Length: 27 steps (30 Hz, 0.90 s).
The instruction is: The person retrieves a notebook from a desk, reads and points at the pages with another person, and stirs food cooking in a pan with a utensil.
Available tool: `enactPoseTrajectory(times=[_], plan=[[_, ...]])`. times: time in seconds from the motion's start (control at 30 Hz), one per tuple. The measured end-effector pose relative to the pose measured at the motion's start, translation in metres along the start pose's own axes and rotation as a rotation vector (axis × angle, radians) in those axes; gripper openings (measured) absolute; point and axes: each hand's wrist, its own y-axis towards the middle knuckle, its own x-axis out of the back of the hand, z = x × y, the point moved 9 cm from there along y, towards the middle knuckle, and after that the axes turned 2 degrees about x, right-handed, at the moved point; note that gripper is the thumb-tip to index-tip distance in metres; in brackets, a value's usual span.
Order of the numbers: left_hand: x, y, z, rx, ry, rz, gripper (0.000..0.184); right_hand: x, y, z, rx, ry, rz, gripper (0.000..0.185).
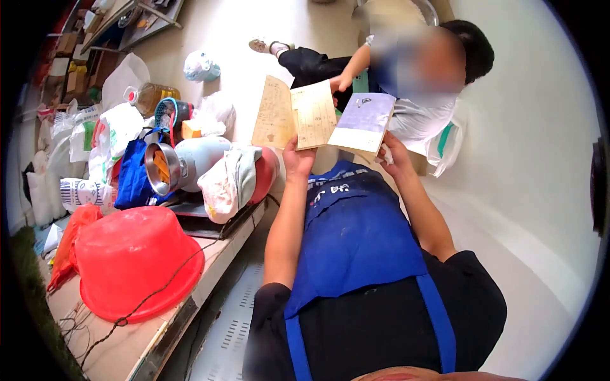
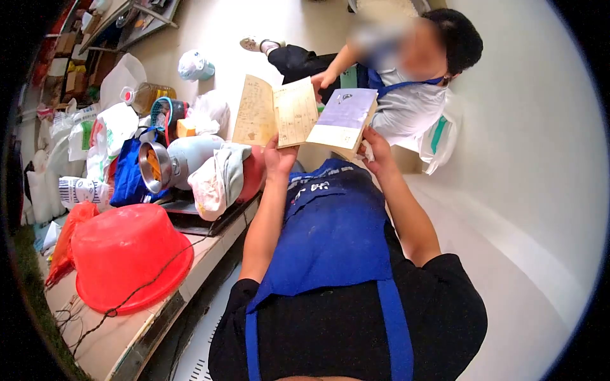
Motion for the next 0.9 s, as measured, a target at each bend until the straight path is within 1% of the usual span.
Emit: enactPoseTrajectory(times=[0.03, 0.1, 0.13, 0.2, 0.23, 0.33, 0.4, 0.43, 0.47, 0.53, 0.57, 0.6, 0.63, 0.67, 0.7, 0.73, 0.77, 0.8, 0.87, 0.9], plan=[[-0.004, 0.005, -0.001, 0.004, -0.01, 0.009, 0.046, 0.0, 0.007, 0.0, 0.006, -0.012, -0.001, 0.023], [-0.002, 0.008, -0.004, 0.017, 0.057, -0.054, 0.044, -0.003, 0.013, -0.004, 0.044, 0.047, 0.064, 0.023], [-0.002, 0.013, -0.006, 0.023, 0.055, -0.046, 0.044, -0.009, 0.015, -0.003, 0.053, 0.042, 0.064, 0.023], [0.008, 0.021, -0.007, 0.03, 0.062, -0.117, 0.042, -0.017, 0.014, -0.005, 0.042, 0.043, 0.042, 0.024], [0.009, 0.024, -0.006, 0.041, 0.061, -0.115, 0.042, -0.019, 0.014, -0.005, 0.051, 0.042, 0.035, 0.024], [0.016, 0.028, 0.001, 0.13, 0.115, -0.162, 0.038, -0.026, 0.02, -0.008, 0.055, 0.081, 0.024, 0.023], [0.021, 0.025, 0.007, 0.25, 0.433, -0.127, 0.031, -0.023, 0.02, -0.009, 0.078, 0.014, -0.036, 0.022], [0.016, 0.014, 0.007, 0.322, 0.593, -0.153, 0.023, -0.033, 0.01, -0.003, 0.112, -0.057, -0.08, 0.021], [0.02, 0.009, 0.006, 0.338, 0.595, -0.15, 0.023, -0.049, 0.001, 0.001, 0.122, -0.055, -0.093, 0.021], [0.039, -0.004, -0.029, 0.139, 1.094, -0.377, 0.03, -0.067, -0.016, 0.025, 0.281, -0.511, -0.269, 0.02], [-0.008, -0.03, -0.043, -0.145, 1.233, -0.41, 0.051, -0.08, -0.019, 0.032, 0.4, -0.662, -0.223, 0.021], [-0.037, -0.044, -0.044, -0.145, 1.236, -0.419, 0.051, -0.094, -0.025, 0.034, 0.392, -0.658, -0.222, 0.021], [-0.079, -0.053, -0.032, -0.14, 1.133, -0.139, 0.06, -0.126, -0.034, 0.039, 0.422, -0.786, -0.133, 0.022], [-0.106, -0.065, -0.021, -0.134, 1.017, 0.13, 0.069, -0.148, -0.04, 0.036, 0.447, -0.912, -0.04, 0.023], [-0.104, -0.068, -0.019, -0.141, 1.015, 0.117, 0.069, -0.146, -0.032, 0.025, 0.455, -0.86, 0.017, 0.023], [-0.115, -0.071, -0.006, -0.125, 1.041, 0.238, 0.068, -0.154, -0.032, 0.02, 0.445, -0.862, 0.029, 0.023], [-0.125, -0.076, 0.003, -0.109, 1.065, 0.36, 0.068, -0.159, -0.03, 0.01, 0.335, -0.716, 0.043, 0.024], [-0.128, -0.082, 0.002, -0.119, 1.064, 0.358, 0.068, -0.163, -0.027, 0.002, 0.231, -0.57, 0.053, 0.024], [-0.143, -0.095, 0.014, 0.044, 1.16, 0.302, 0.067, -0.165, -0.026, 0.003, 0.202, -0.546, 0.082, 0.025], [-0.124, -0.09, 0.016, 0.138, 1.095, 0.247, 0.062, -0.166, -0.027, 0.002, 0.167, -0.48, 0.119, 0.025]])
